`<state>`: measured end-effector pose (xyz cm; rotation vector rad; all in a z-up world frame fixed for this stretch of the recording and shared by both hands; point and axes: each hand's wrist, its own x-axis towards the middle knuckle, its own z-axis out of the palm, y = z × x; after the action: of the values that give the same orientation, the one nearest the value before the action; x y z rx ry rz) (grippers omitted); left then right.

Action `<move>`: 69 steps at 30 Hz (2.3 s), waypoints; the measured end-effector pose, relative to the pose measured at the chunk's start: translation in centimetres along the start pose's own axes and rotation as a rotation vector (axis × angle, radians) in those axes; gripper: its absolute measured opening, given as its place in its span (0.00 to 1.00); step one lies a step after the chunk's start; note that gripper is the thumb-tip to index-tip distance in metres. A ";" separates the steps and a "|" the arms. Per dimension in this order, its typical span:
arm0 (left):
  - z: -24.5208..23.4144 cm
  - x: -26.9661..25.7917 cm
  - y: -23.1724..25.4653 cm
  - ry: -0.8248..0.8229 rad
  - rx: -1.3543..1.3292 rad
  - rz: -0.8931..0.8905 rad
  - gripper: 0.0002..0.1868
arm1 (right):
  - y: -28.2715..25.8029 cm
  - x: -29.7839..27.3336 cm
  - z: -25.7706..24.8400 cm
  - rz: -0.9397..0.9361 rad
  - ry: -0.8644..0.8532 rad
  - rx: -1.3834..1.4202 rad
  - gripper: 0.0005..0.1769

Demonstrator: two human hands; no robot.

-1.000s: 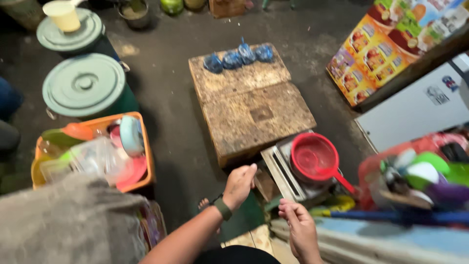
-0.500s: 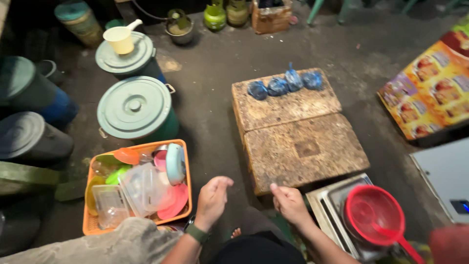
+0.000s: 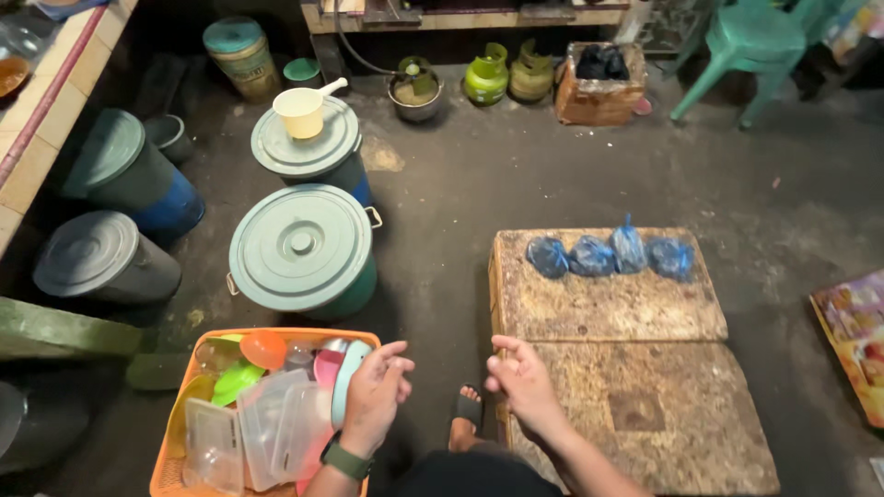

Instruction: The person picks up green sachets and a small orange box from a table, walks into a bathroom, and places them on a shelf above the toilet. The person repeats this process for additional items.

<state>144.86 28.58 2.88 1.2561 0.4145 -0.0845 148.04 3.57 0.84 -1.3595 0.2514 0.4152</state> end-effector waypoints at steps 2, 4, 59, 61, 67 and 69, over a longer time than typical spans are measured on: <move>1.9 3.7 1.1 0.005 0.116 -0.016 0.13 | -0.7 4.3 -1.5 -0.079 -0.026 0.000 0.06; 3.7 7.6 1.6 -0.016 0.181 0.041 0.14 | -1.8 8.9 -3.4 -0.117 -0.022 -0.049 0.14; 45.0 95.9 24.9 -0.886 0.212 0.268 0.11 | -43.5 81.3 -17.5 -0.423 0.595 0.199 0.19; 48.8 97.7 24.8 -0.871 0.301 0.008 0.11 | -45.0 82.1 -19.4 -0.329 0.669 0.213 0.17; 58.1 103.9 18.3 -1.038 0.363 0.001 0.17 | -41.6 83.4 -27.3 -0.268 0.811 0.215 0.22; 61.3 106.3 15.8 -1.129 0.260 -0.047 0.21 | -40.7 84.3 -30.5 -0.367 0.831 0.341 0.30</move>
<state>263.28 -6.44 -4.80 1.2511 -0.5622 -0.8605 243.44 -20.48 -3.46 -1.1429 0.7046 -0.5058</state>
